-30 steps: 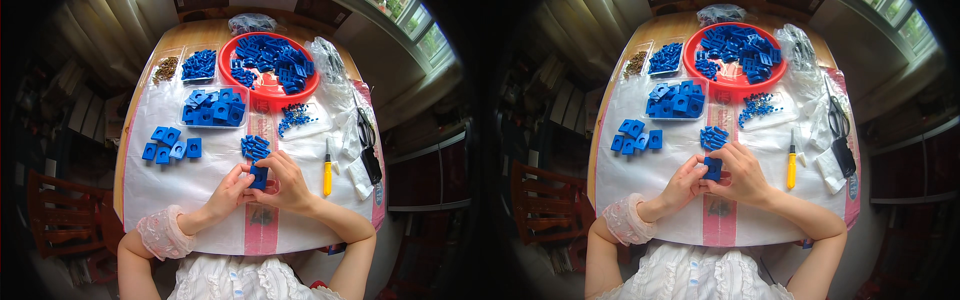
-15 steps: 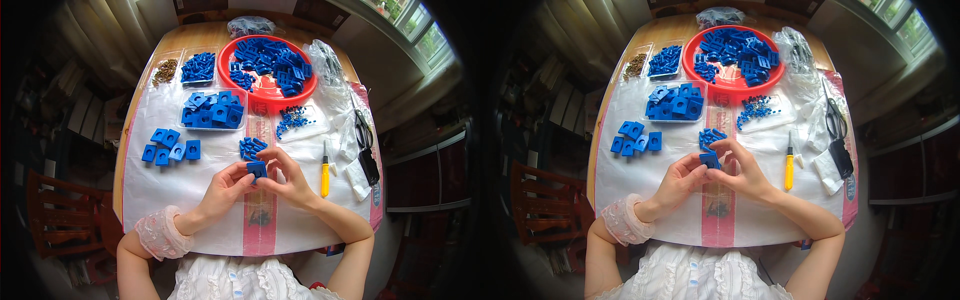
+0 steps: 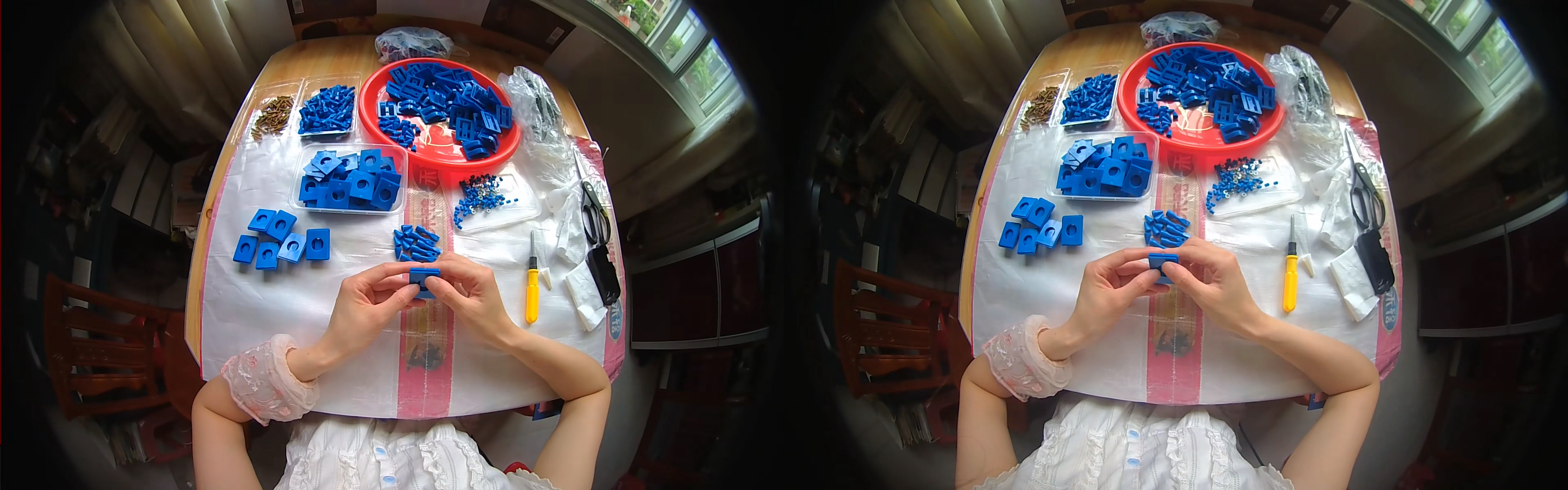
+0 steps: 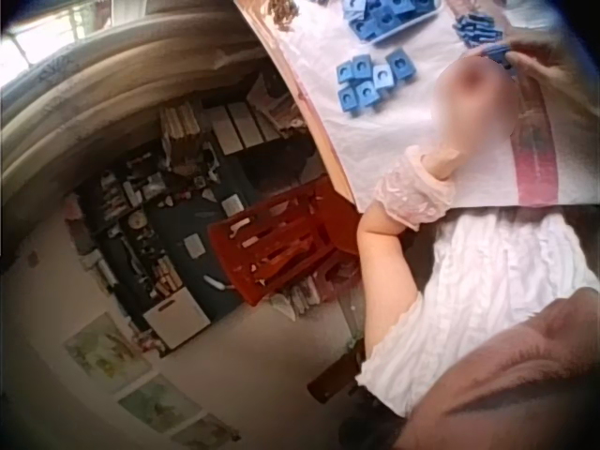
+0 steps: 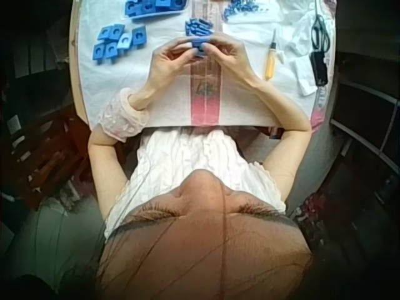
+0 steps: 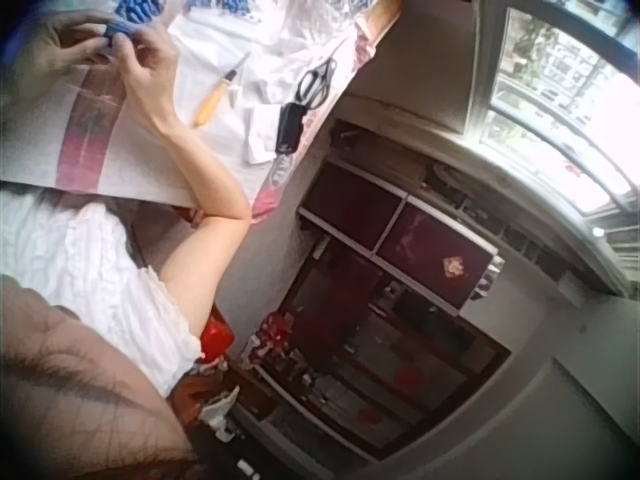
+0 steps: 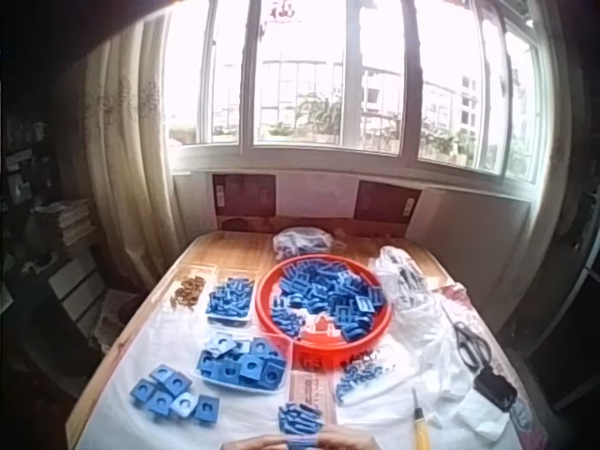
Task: Assembling small blue plastic components by joining parts and applying adhesive.
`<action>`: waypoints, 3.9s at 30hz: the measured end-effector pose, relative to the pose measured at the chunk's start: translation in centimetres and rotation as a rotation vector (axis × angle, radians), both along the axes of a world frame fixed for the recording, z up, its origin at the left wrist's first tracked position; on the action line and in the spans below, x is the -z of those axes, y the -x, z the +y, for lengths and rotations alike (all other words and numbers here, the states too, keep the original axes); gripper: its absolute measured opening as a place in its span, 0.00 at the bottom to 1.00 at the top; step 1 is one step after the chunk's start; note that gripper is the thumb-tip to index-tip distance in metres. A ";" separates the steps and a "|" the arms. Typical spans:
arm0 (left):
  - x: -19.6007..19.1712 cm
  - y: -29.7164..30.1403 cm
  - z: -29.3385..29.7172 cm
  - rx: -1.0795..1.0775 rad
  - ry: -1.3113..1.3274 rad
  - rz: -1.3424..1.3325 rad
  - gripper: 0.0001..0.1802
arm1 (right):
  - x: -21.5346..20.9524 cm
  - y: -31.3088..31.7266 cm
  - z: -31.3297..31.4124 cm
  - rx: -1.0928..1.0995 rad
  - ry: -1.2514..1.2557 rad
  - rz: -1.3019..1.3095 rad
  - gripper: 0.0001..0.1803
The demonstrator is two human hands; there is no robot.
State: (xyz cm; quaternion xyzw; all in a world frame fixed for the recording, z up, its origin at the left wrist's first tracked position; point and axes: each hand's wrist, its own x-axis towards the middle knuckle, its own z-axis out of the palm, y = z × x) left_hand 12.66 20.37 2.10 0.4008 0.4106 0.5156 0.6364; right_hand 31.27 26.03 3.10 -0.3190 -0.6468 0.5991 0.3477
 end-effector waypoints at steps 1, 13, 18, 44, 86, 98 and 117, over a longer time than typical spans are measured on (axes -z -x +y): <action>0.3 0.0 0.0 -0.001 0.000 0.008 0.17 | 0.1 0.1 0.0 0.005 -0.016 -0.002 0.11; 0.9 0.2 0.1 0.012 0.008 -0.037 0.17 | 1.0 0.1 -0.1 0.018 0.096 0.035 0.10; 0.6 0.3 0.2 0.027 0.023 -0.053 0.17 | 0.9 0.1 -0.2 0.015 0.104 0.038 0.10; -11.7 13.0 -4.5 -0.460 -0.374 0.617 0.32 | 1.4 0.1 -0.6 0.162 0.140 -0.034 0.11; 31.2 31.9 -36.0 -1.319 0.949 1.493 0.40 | 1.7 0.4 -0.3 0.146 0.204 -0.013 0.11; 1.7 32.0 -23.0 -1.670 -0.465 0.992 0.11 | 1.5 0.1 -0.5 0.171 0.196 -0.011 0.10; -3.5 1.1 1.2 0.332 0.139 0.029 0.27 | 1.0 0.3 -0.6 0.182 0.115 0.070 0.11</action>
